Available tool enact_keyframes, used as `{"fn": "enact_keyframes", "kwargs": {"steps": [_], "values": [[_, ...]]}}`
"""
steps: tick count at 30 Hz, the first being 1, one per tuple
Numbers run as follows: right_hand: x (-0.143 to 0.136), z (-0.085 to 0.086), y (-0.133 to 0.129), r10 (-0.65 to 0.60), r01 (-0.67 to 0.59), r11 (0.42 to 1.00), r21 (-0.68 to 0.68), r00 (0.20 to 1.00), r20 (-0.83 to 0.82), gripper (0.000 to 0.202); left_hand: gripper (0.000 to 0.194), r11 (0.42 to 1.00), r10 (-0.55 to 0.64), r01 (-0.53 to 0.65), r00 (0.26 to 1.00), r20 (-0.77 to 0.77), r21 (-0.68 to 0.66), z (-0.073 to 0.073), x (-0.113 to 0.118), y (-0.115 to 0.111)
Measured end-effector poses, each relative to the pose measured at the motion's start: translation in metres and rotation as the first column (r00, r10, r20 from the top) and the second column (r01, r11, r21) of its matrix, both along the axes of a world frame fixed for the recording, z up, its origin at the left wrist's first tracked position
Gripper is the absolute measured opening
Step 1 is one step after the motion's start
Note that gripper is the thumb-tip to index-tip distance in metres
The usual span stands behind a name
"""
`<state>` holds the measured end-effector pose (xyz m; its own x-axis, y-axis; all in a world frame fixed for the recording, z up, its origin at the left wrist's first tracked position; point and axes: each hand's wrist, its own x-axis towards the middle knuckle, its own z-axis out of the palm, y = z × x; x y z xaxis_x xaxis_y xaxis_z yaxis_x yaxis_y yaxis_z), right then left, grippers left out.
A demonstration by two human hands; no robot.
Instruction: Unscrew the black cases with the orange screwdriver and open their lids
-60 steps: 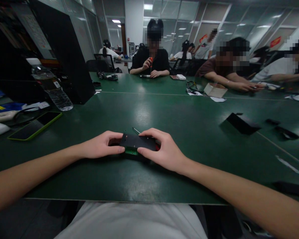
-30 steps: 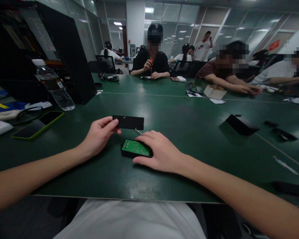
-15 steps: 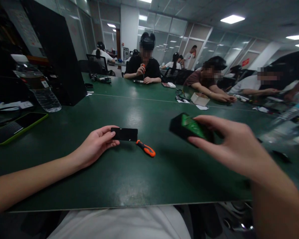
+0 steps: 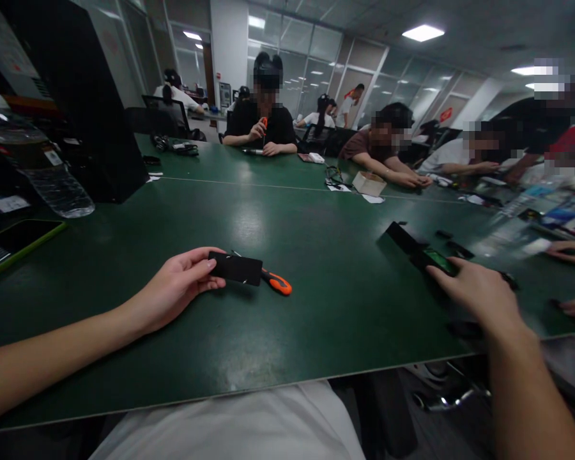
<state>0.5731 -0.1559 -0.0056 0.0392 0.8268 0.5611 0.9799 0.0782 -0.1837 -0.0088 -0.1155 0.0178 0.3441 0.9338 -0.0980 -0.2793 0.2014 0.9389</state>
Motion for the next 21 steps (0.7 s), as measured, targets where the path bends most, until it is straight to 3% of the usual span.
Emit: {"fn": "enact_keyframes", "kwargs": {"steps": [3,6,8,10,12,15,18,21], "values": [[-0.008,0.004,0.013,-0.254,0.245,0.967,0.073,0.952,0.173,0.045,0.015,1.0,-0.002,0.002,1.0,-0.006,-0.007,0.0,0.002,0.0],[-0.054,0.022,0.012,-0.244,0.234,0.97,0.07,0.945,0.22,0.039,0.015,1.0,-0.018,0.018,0.999,-0.037,-0.007,0.0,0.003,0.0],[-0.114,0.037,0.007,-0.115,0.111,0.993,0.037,0.981,0.155,0.033,0.013,0.998,-0.041,0.043,0.996,-0.076,0.036,-0.001,0.004,-0.001],[-0.187,0.05,0.002,0.157,-0.164,0.981,-0.098,0.984,-0.082,0.036,0.013,0.989,-0.075,0.089,0.99,-0.123,0.12,-0.001,0.003,-0.003],[-0.259,0.059,-0.001,0.421,-0.486,0.853,-0.19,0.856,-0.3,0.037,0.013,0.957,-0.119,0.161,0.976,-0.181,0.239,-0.001,0.002,-0.006],[-0.333,0.065,-0.003,0.569,-0.703,0.624,-0.341,0.708,-0.418,0.033,0.015,0.842,-0.149,0.275,0.945,-0.29,0.464,-0.002,0.0,-0.011],[-0.36,0.066,-0.006,0.664,-0.794,0.488,-0.363,0.608,-0.436,0.036,0.02,0.712,-0.134,0.339,0.925,-0.355,0.615,-0.002,-0.002,-0.014],[-0.358,0.063,-0.011,0.759,-0.829,0.454,-0.326,0.551,-0.345,0.045,0.021,0.665,-0.116,0.351,0.92,-0.373,0.659,-0.003,-0.001,-0.016]]}}
